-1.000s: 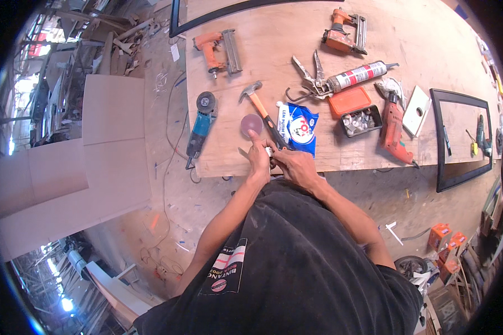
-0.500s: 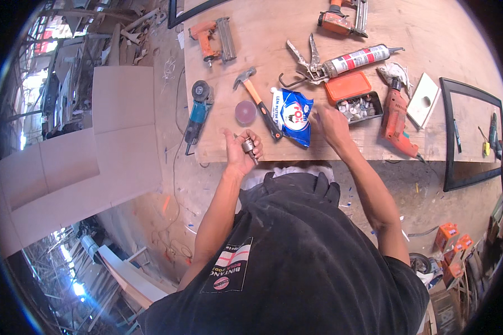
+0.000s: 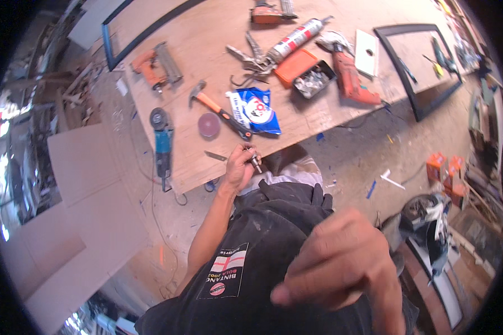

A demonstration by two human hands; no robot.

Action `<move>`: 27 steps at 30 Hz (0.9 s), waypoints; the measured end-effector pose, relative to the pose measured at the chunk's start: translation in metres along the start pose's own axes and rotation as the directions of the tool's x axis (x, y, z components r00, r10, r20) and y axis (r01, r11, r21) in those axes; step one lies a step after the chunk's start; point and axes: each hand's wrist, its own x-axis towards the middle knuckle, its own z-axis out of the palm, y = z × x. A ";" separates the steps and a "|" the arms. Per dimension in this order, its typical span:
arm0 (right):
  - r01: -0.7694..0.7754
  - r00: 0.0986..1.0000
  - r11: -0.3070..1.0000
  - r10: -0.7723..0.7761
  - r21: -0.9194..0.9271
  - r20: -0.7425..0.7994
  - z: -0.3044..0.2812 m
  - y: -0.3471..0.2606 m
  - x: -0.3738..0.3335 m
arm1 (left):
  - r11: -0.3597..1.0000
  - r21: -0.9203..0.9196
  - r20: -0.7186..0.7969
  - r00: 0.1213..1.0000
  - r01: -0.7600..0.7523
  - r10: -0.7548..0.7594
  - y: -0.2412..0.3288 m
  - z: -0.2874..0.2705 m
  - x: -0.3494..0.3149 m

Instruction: The person assembles a small metal component by hand, then attaches it to a red power tool. The person then picks up a teal angle grinder and attaches a sanding disc to it.

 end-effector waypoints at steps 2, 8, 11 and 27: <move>0.067 0.997 0.976 -0.060 -0.208 0.037 0.005 -0.002 -0.002 | 1.000 -0.009 0.053 0.998 0.019 -0.019 -0.013 -0.012 0.002; -0.555 0.809 0.526 0.159 -0.645 -0.566 -0.082 0.103 -0.064 | 0.995 -0.096 0.076 0.997 -0.003 0.010 -0.028 -0.012 0.004; -0.575 0.814 0.130 0.187 -0.808 -0.550 -0.182 0.174 -0.138 | 0.994 -0.083 0.059 0.996 -0.067 0.072 -0.021 -0.001 -0.001; -0.249 0.865 0.201 0.487 -0.947 -0.124 -0.368 0.225 -0.148 | 0.938 0.102 -0.332 0.878 -0.330 0.345 -0.092 0.109 0.021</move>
